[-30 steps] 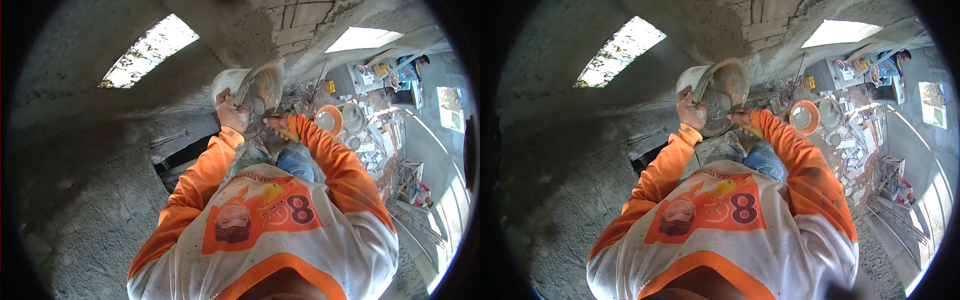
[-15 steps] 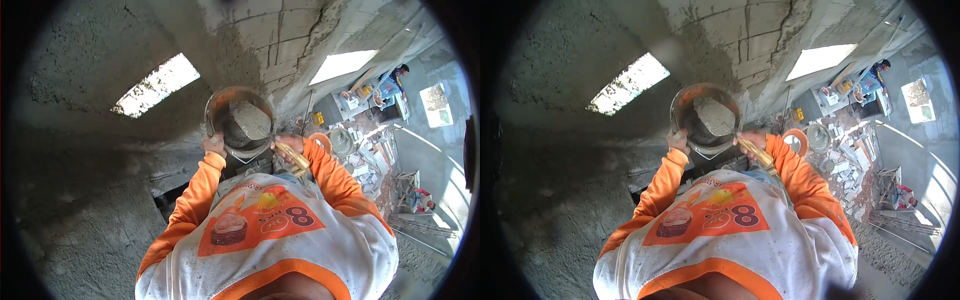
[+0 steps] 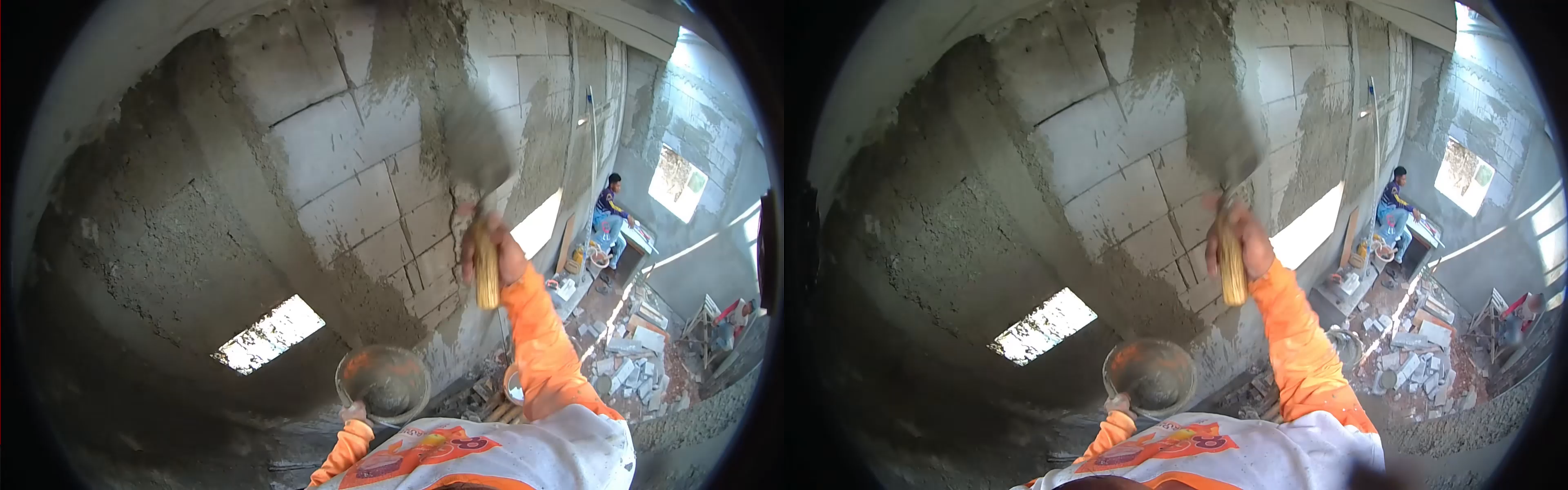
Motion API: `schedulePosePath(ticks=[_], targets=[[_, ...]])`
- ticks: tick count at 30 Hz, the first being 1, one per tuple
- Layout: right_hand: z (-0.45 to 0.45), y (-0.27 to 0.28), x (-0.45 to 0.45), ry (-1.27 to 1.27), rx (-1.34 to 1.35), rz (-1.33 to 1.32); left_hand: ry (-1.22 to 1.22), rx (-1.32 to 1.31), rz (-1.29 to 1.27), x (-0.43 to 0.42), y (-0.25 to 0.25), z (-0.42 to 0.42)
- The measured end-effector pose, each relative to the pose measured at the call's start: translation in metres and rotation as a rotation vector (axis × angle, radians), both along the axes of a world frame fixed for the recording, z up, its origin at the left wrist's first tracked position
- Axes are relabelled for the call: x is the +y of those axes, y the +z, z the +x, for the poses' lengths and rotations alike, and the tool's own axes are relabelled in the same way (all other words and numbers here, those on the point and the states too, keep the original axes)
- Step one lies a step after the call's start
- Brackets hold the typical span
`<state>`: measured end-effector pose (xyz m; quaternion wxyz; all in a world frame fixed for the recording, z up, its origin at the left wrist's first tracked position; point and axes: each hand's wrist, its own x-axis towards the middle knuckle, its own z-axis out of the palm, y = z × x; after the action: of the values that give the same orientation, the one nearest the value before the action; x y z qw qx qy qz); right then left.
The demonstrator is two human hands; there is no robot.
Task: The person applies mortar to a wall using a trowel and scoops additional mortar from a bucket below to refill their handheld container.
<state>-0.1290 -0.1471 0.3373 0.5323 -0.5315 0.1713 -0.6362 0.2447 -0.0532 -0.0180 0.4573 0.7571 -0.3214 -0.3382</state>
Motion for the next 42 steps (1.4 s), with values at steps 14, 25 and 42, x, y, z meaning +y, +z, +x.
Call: schedulePosePath(ticks=[14,25,42], targets=[[0.033,-0.004,-0.159,-0.632,1.699,-1.083,0.279,-0.092,0.188,0.009,-0.089,0.055],[0.122,-0.201,0.007,0.674,1.865,0.175,-0.011,-0.691,-0.364,0.012,0.038,0.000],[0.125,-0.258,0.091,1.039,0.241,1.191,0.026,0.535,-0.251,0.034,0.054,0.017]])
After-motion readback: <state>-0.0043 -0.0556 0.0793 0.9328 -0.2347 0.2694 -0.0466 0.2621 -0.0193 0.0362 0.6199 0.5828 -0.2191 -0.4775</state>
